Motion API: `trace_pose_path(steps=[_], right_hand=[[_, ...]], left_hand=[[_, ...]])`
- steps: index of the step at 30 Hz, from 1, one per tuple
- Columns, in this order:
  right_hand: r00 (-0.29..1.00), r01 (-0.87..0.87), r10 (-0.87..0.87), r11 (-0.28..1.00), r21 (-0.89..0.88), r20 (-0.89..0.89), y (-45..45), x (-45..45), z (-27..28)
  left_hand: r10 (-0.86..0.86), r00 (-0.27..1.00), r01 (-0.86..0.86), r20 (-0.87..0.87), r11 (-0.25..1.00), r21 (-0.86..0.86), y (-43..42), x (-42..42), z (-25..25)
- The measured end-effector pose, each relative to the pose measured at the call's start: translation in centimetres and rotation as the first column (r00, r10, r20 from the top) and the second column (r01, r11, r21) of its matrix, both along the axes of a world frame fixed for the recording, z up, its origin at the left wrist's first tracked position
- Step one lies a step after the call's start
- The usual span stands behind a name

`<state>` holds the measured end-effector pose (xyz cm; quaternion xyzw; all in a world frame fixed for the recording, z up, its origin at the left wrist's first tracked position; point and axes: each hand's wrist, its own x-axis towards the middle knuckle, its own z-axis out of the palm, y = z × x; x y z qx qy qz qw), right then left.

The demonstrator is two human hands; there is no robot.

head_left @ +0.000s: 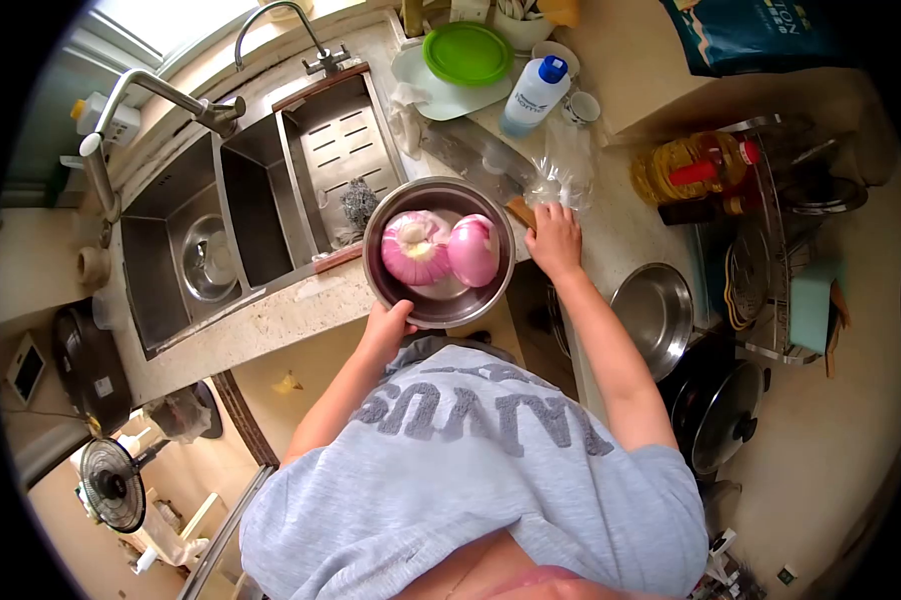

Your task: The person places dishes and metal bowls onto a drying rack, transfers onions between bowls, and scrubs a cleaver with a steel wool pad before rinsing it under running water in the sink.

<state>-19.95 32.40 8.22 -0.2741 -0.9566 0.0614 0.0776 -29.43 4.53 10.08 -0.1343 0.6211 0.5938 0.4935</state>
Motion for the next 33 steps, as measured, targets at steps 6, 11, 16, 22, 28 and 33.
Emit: trace_pose_path(steps=[6, 11, 16, 22, 28, 33], right_hand=[[0.976, -0.01, -0.026, 0.986, 0.166, 0.218, -0.3, -3.0, -1.0], [0.925, 0.058, -0.028, 0.996, -0.07, 0.379, -2.1, -4.7, 1.4], [0.947, 0.153, -0.034, 0.922, -0.356, 0.319, -3.1, -4.1, 4.6], [0.98, 0.193, -0.142, 0.845, -0.498, 0.138, -4.6, 3.6, 13.6], [0.908, 0.237, -0.41, 0.679, -0.695, -0.092, -5.0, 12.0, 16.4], [0.853, 0.29, -0.507, 0.658, -0.695, -0.124, -4.8, 15.3, 17.0]], left_hand=[[0.059, 0.996, -0.059, -0.074, 0.998, -0.005, -3.1, -1.6, -1.2], [0.085, 0.995, -0.085, -0.046, 0.996, -0.007, -5.0, -3.4, -0.2], [0.125, 0.988, -0.126, -0.086, 0.992, -0.011, -6.3, -3.3, 0.2], [0.045, 0.996, -0.048, -0.078, 0.998, -0.048, -4.7, -2.2, 0.7], [-0.073, 0.992, 0.075, -0.101, 0.997, 0.012, 2.3, -1.1, -1.2], [-0.124, 0.984, 0.134, -0.128, 0.988, 0.076, 8.0, -1.7, -3.4]])
